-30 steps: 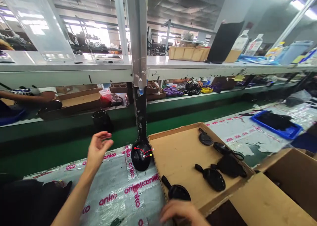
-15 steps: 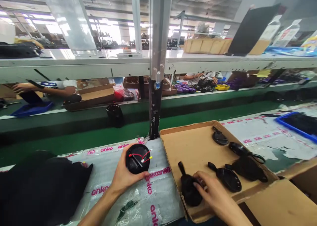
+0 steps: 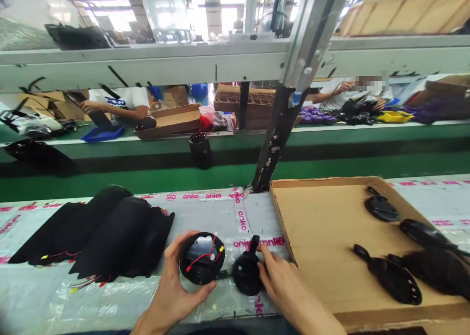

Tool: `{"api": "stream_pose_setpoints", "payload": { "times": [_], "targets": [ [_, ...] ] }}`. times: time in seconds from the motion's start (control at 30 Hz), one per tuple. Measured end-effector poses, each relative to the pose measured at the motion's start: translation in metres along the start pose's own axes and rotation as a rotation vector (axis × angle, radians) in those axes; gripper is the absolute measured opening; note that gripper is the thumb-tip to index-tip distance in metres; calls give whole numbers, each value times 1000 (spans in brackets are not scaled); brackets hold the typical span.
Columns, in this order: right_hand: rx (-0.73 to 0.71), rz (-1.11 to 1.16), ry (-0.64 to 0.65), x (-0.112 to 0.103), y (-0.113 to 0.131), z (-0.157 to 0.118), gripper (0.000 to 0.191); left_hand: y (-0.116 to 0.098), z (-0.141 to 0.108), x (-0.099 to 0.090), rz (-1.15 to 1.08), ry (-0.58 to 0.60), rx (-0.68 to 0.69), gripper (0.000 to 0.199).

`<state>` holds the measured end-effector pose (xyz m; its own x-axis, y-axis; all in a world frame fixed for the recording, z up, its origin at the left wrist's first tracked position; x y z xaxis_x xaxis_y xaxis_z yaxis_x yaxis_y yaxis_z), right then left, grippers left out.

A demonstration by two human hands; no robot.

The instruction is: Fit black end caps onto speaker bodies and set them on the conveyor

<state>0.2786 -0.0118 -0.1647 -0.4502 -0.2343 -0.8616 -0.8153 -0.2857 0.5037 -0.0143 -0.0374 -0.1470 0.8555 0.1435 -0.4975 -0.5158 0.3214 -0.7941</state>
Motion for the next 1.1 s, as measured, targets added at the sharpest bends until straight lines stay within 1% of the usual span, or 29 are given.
{"api": "stream_pose_setpoints", "payload": {
  "times": [0.03, 0.07, 0.1, 0.13, 0.2, 0.23, 0.27, 0.33, 0.37, 0.43, 0.5, 0.53, 0.6, 0.67, 0.73, 0.77, 0.83, 0.87, 0.97, 1.03, 1.1],
  "targets": [
    [-57, -38, -1, -8, -1, -1, 48, -2, 1, -7, 20, -22, 10, 105],
    [-118, -67, 1, -15, 0, -2, 57, -5, 3, -13, 38, -33, 28, 101],
    [-179, -85, 17, -20, 2, -3, 71, -9, 5, -19, 61, -27, 53, 93],
    [-242, -98, 53, -22, 6, -3, 84, -14, 9, -25, 93, -11, 81, 81],
    [-371, -111, 158, -17, 19, -2, 105, -27, 18, -35, 196, 35, 149, 49],
    [-410, -104, 216, -12, 26, 0, 110, -34, 24, -40, 254, 48, 191, 35],
    [-423, -95, 268, -6, 32, 3, 111, -40, 31, -45, 307, 54, 235, 26],
    [-377, -68, 324, -1, 42, 8, 107, -51, 45, -51, 370, 70, 322, 19],
    [-329, -37, 327, -2, 44, 10, 104, -55, 52, -53, 375, 88, 355, 17],
    [-221, 91, 302, -15, 44, 9, 99, -60, 63, -52, 341, 139, 385, 15],
    [-117, 319, 263, -32, 38, 2, 97, -64, 70, -47, 267, 183, 386, 13],
    [-75, 467, 233, -38, 34, -3, 94, -65, 72, -43, 226, 186, 379, 12],
    [-11, 798, 134, -42, 26, -10, 83, -68, 73, -34, 158, 154, 360, 11],
    [34, 1137, -2, -30, 24, -10, 75, -69, 71, -24, 140, 97, 340, 10],
    [83, 1403, -107, -10, 29, -3, 77, -70, 66, -16, 166, 31, 326, 10],
    [106, 1493, -141, -1, 34, 3, 76, -71, 65, -13, 188, 1, 320, 11],
    [127, 1600, -194, 10, 48, 18, 72, -71, 62, -11, 231, -47, 312, 13],
    [130, 1630, -210, 12, 55, 24, 70, -71, 61, -10, 252, -63, 310, 14],
    [129, 1706, -210, 4, 68, 38, 67, -73, 61, -11, 303, -76, 306, 10],
    [111, 1770, -185, -3, 69, 41, 62, -76, 61, -12, 292, -84, 282, 12],
    [60, 1809, -152, -8, 68, 42, 55, -77, 61, -12, 251, -89, 256, 16]
  ]
}}
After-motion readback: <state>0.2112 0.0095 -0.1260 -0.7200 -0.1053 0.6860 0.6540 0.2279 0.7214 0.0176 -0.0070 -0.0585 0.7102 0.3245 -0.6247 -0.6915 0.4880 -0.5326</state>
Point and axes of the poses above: each hand's wrist, its own z-axis towards the middle knuckle, its own x-axis out of the palm, y = z × x, the point moved 3 cm from there along z, towards the middle knuckle, and after that the axes turned 6 degrees about z, right-handed, at the moved point
